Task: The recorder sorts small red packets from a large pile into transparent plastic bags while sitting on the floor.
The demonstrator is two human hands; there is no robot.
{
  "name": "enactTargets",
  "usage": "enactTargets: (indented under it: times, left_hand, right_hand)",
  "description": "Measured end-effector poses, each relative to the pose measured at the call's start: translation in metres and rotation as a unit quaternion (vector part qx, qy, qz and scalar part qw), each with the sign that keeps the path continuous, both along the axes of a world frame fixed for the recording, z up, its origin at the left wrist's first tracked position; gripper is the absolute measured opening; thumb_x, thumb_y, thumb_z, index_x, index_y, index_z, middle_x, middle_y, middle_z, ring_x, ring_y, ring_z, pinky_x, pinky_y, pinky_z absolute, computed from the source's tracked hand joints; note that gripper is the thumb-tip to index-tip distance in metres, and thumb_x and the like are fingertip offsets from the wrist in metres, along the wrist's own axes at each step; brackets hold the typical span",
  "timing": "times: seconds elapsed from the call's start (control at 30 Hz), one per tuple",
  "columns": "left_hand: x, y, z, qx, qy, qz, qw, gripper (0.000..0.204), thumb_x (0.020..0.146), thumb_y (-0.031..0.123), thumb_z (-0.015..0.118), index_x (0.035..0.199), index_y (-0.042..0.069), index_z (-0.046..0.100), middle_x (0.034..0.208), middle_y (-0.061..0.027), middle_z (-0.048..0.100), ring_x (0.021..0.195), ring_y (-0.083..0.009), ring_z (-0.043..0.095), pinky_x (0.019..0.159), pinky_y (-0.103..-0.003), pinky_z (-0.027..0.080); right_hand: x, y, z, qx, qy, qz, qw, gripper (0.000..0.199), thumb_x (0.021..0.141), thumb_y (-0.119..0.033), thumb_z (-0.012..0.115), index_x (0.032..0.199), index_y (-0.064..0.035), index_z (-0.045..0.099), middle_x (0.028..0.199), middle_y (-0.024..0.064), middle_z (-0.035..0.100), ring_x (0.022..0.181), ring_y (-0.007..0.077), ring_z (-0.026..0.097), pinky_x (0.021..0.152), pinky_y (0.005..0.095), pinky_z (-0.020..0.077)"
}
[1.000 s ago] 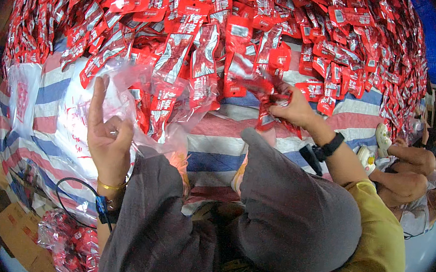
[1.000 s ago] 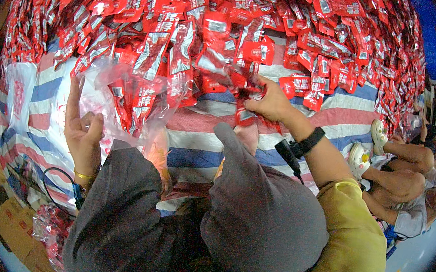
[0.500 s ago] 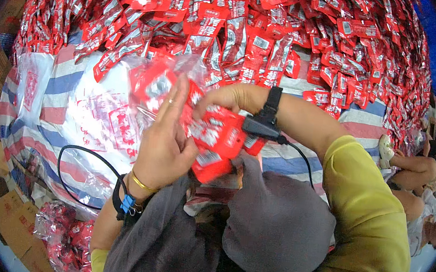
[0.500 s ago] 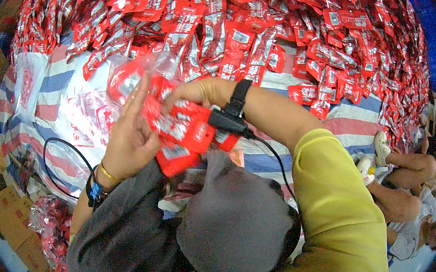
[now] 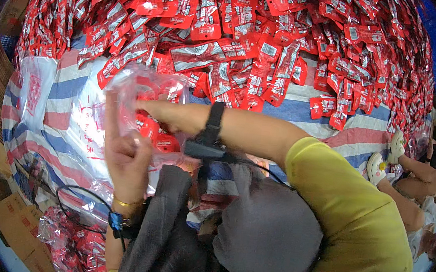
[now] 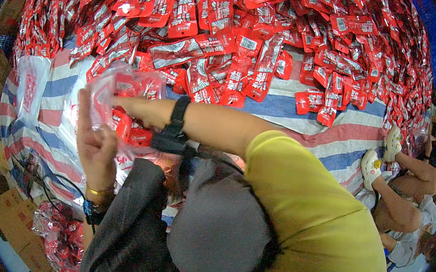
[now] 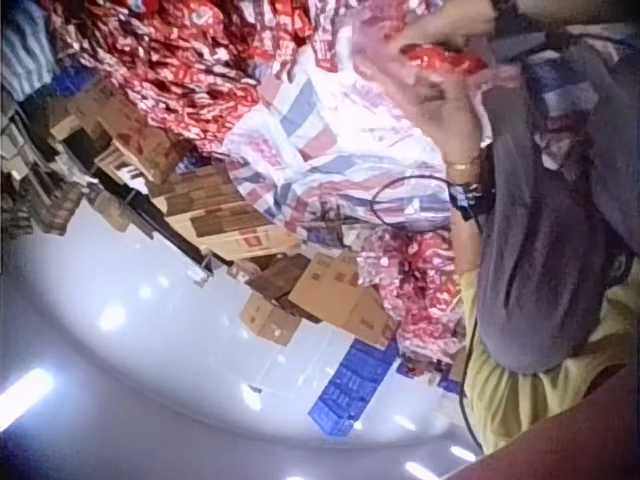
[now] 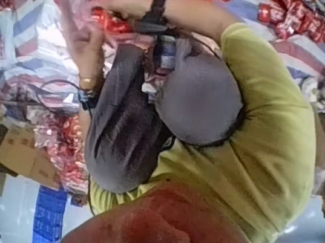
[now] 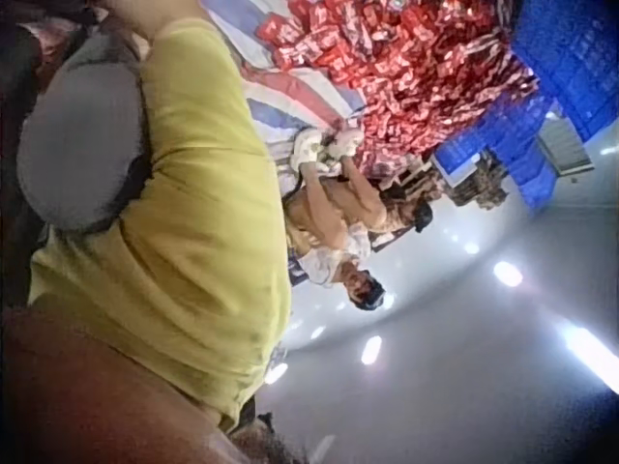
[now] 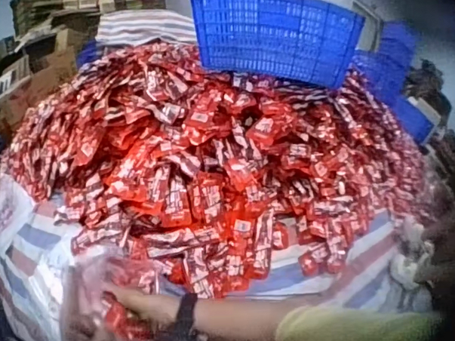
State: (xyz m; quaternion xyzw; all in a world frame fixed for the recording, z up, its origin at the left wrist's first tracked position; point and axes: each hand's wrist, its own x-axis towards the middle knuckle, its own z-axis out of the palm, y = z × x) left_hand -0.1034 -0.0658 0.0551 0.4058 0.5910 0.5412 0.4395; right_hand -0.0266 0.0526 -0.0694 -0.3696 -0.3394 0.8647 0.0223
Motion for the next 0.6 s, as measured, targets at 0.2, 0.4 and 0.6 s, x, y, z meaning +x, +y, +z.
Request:
enactTargets:
  times: [0.2,0.4,0.6]
  left_hand:
    - [0.011,0.001,0.005,0.003,0.004,-0.099,0.995,0.09,0.086,-0.009,0.056,0.164,0.0,0.013,0.17,-0.0118,0.025,0.069,0.0014,0.046,0.059,-0.015,0.037]
    - [-0.037,-0.018,-0.015,0.026,0.05,0.127,0.99,0.084,0.086,-0.005,0.057,0.163,0.001,0.023,0.143,-0.0021,0.051,0.062,-0.0002,0.037,0.054,-0.018,0.032]
    - [-0.06,-0.038,-0.036,0.045,0.025,0.232,0.971,0.083,0.083,-0.012,0.052,0.161,-0.002,0.025,0.152,-0.0092,0.041,0.061,-0.0001,0.038,0.052,-0.018,0.031]
  right_hand:
    - [-0.038,-0.029,-0.072,-0.033,0.098,-0.18,0.978,0.026,0.097,-0.03,0.066,0.11,-0.007,0.065,0.105,0.0099,0.072,0.096,0.02,0.07,0.074,0.0431,0.0576]
    - [0.002,-0.038,-0.008,0.499,0.078,0.052,0.861,0.031,0.087,-0.029,0.071,0.101,-0.0012,0.069,0.09,0.0191,0.071,0.083,0.0342,0.07,0.077,0.0457,0.0549]
    - [0.103,0.058,-0.052,0.753,-0.433,-0.109,0.484,0.108,0.072,-0.056,0.085,0.149,0.0028,0.037,0.146,0.0242,0.046,0.138,0.0399,0.042,0.114,0.0534,0.0324]
